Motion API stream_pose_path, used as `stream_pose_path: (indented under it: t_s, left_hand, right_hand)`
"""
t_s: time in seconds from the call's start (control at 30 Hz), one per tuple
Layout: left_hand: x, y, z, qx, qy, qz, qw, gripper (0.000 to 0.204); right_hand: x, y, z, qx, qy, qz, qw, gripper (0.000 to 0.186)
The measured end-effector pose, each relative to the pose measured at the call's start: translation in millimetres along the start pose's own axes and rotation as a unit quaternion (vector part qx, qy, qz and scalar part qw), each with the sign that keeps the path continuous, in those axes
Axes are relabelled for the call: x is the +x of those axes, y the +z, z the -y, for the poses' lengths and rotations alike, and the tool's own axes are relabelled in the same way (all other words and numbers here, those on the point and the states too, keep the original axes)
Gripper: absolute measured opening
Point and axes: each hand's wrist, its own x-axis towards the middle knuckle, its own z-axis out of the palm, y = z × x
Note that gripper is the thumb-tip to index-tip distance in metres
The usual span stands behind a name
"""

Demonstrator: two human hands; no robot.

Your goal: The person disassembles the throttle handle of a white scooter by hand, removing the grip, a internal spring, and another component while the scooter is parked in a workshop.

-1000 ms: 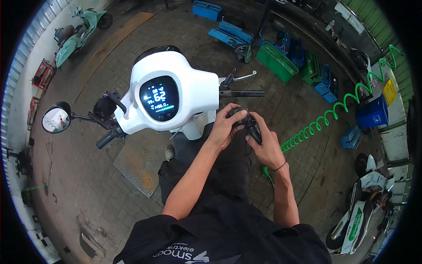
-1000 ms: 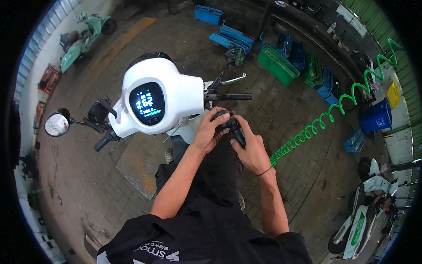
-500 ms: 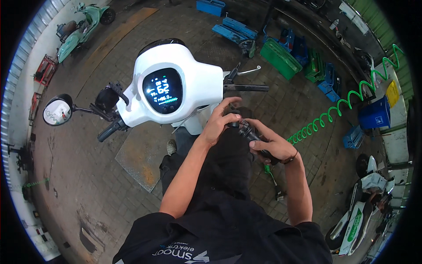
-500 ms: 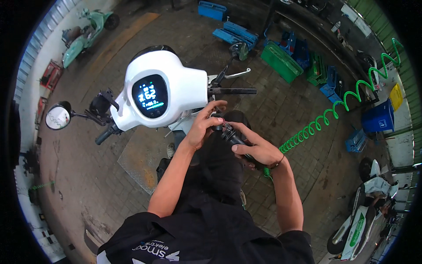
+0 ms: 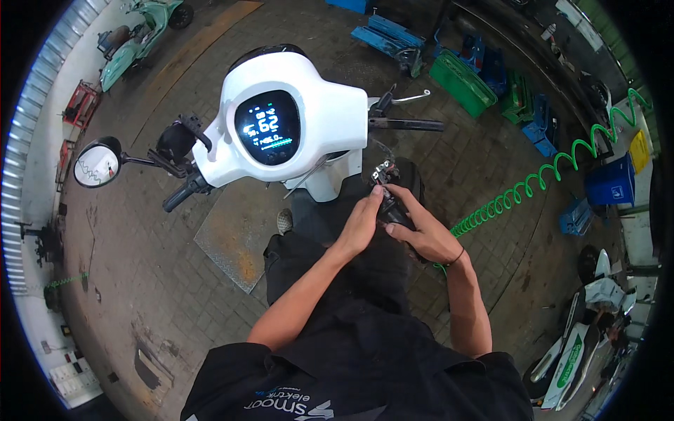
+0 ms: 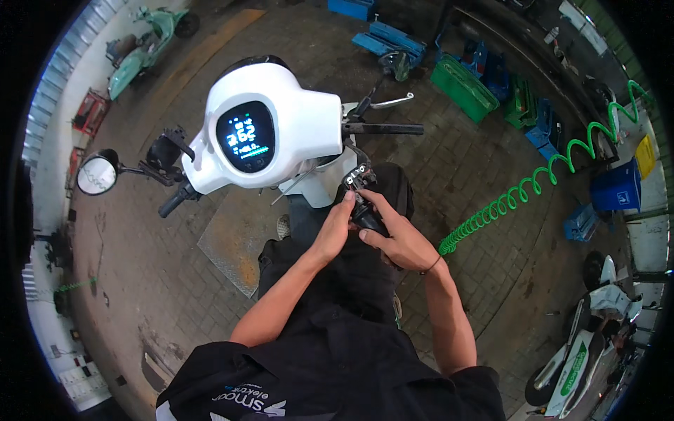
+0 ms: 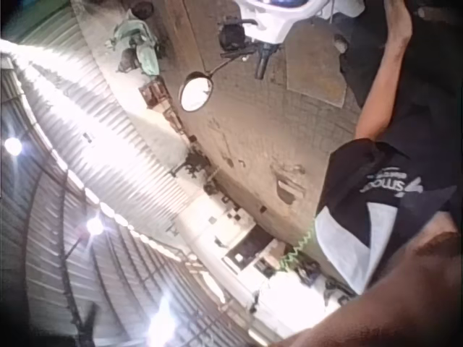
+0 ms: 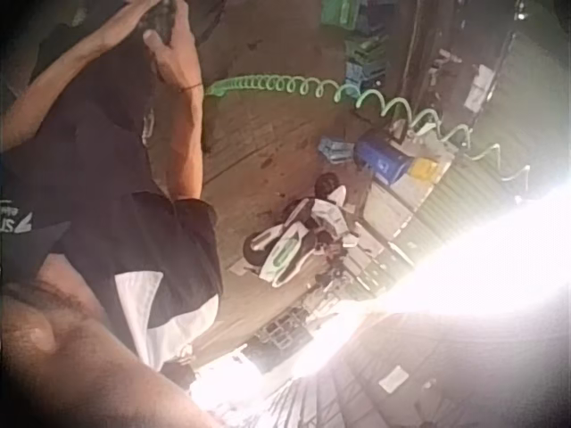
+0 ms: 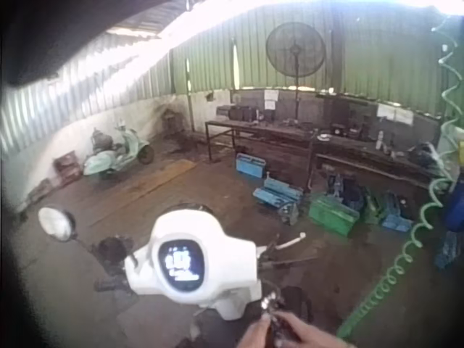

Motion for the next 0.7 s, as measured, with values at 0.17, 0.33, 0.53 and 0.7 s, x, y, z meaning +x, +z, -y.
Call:
stream_pose_path:
  t_s: [0.17,0.33,0.53,0.7]
  left_hand:
    - [0.8,6.4,12.6,0.002,0.042,-0.005,0.999,0.07]
    - [-4.3,3.3,8.4,-0.028,0.051,0.016,0.998,0.069]
    - [-6.5,13.4,5.8,-0.224,0.006,0.087,0.971,0.066]
    - [-4.0,19.1,5.2,-0.296,-0.023,0.074,0.952,0.063]
  right_hand:
    - [13.2,8.7,-43.1,-0.119,-0.215,-0.132,0.96,0.081]
    - [-0.2,3.7,-30.5,0.062,0.023,-0.071,0.995,0.054]
    - [-21.5,21.5,-32.6,0.354,-0.013,-0.058,0.933,0.046]
    - [-20.8,25.0,-30.5,0.329,0.002,-0.101,0.939,0.045]
